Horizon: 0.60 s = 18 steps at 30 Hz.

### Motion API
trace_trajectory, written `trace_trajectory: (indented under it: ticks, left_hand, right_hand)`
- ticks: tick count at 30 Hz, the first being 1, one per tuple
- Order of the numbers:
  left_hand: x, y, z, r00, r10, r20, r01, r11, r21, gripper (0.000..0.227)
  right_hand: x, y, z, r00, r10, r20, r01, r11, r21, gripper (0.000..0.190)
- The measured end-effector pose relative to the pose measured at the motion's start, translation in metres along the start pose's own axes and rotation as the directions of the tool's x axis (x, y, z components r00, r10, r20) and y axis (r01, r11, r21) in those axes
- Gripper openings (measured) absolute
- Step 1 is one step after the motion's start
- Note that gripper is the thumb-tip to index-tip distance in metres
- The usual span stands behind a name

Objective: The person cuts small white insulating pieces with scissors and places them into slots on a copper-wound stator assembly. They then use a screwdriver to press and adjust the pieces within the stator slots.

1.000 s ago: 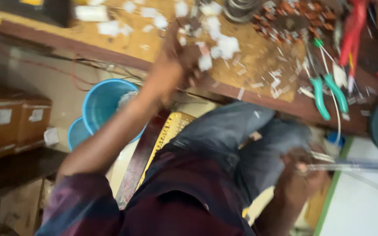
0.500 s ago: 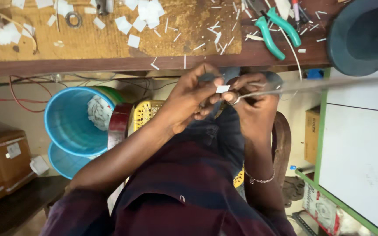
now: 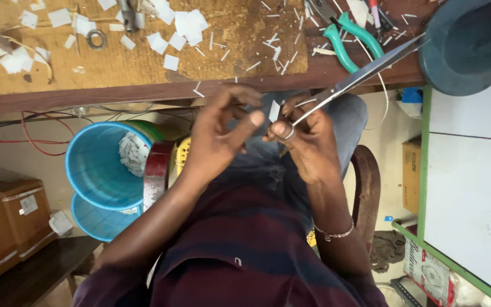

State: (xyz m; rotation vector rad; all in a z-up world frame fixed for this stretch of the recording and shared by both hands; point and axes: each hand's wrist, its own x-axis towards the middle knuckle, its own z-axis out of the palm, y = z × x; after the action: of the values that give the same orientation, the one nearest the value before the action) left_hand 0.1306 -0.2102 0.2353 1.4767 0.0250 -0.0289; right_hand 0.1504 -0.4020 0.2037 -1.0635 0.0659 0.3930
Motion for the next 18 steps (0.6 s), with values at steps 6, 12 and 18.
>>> trace_trajectory:
  ticks: [6,12,18]
  left_hand:
    - [0.011,-0.007,-0.012,0.959,-0.232,0.160,0.253,0.960,-0.124,0.030]
    - [0.008,-0.007,-0.010,0.968,-0.187,0.168,0.204,0.975,-0.084,0.030]
    - [0.007,-0.002,-0.011,0.966,-0.175,0.192,0.211,0.959,-0.187,0.027]
  right_hand:
    - [0.001,-0.003,0.008,0.998,-0.032,0.056,0.029,0.998,0.060,0.032]
    - [-0.001,-0.011,0.013,0.993,0.023,0.113,-0.027,0.999,0.033,0.033]
    - [0.002,-0.015,0.017,0.993,0.038,0.115,-0.046,0.997,0.068,0.033]
